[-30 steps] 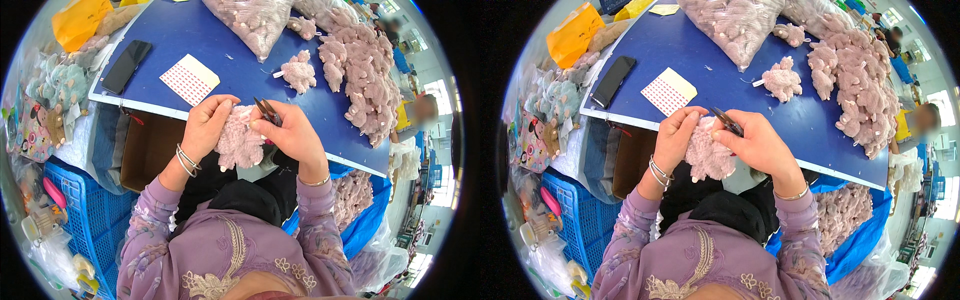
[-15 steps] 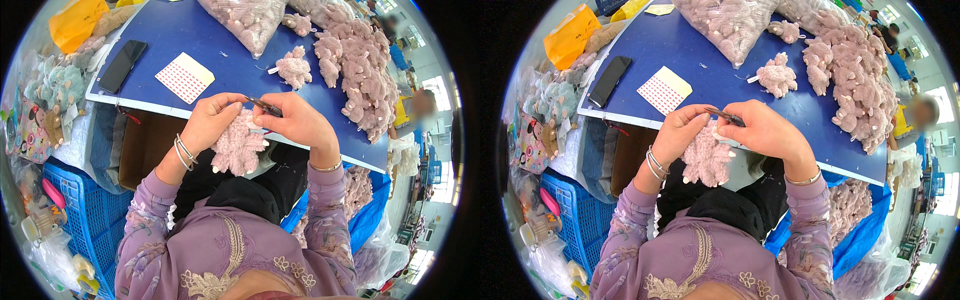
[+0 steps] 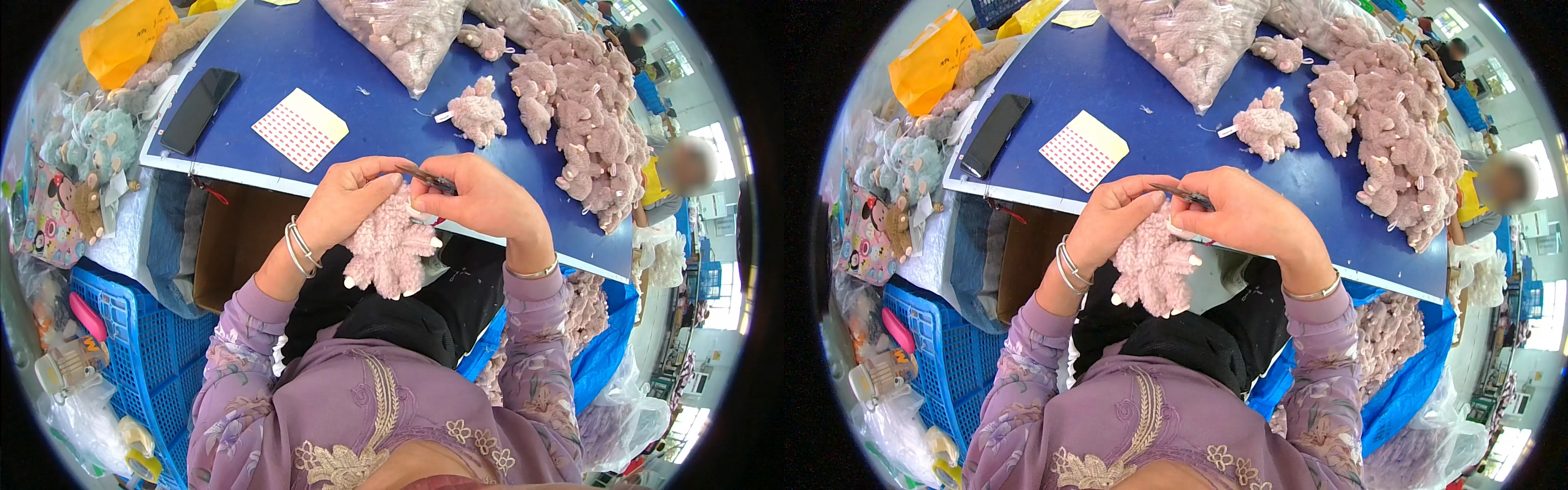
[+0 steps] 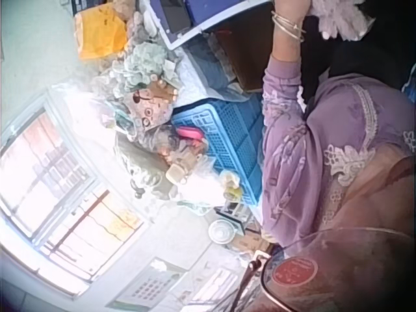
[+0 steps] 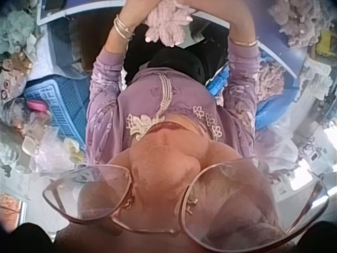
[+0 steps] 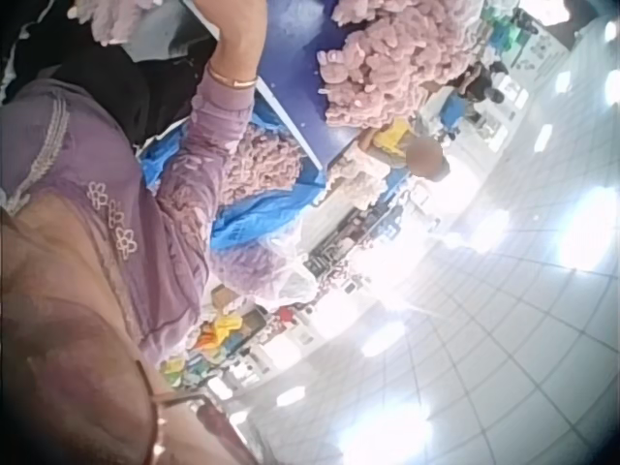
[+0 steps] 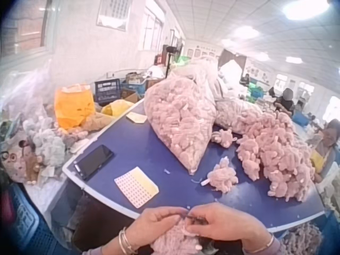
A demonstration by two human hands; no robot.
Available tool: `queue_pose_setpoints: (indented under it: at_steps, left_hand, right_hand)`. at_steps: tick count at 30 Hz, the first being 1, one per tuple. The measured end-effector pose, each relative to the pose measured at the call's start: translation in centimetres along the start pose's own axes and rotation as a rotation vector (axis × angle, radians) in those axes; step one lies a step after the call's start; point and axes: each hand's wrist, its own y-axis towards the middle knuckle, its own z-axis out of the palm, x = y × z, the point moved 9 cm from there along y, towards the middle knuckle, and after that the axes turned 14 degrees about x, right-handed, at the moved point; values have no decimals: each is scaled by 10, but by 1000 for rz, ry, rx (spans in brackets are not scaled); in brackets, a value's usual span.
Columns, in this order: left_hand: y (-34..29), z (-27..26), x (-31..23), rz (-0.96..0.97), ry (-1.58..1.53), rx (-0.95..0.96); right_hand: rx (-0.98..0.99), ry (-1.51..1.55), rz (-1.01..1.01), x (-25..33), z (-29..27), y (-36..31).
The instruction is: The person trims excess threads and fluff from small pink stuffed toys using scissors. They handle each toy one at a time, snipping loose fibers and then placing the finished items on the table.
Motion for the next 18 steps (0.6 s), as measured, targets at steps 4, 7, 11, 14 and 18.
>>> queue_pose_setpoints:
  at_steps: [4, 7, 11, 14, 18]
  left_hand:
    - [0, 2, 1, 33, -34, 24]
    - [0, 3, 6, 49, -92, 16]
    - [0, 2, 3, 82, -122, -24]
    - [4, 5, 4, 75, -155, -7]
    - [9, 10, 11, 14, -128, 20]
  right_hand:
    - [-40, -19, -1, 2, -1, -1]
    - [-142, -24, -75, 8, -6, -6]
    - [-382, 262, -103, -7, -33, -29]
    - [-394, 447, -64, -29, -32, -42]
    - [-281, 367, -79, -36, -3, -22]
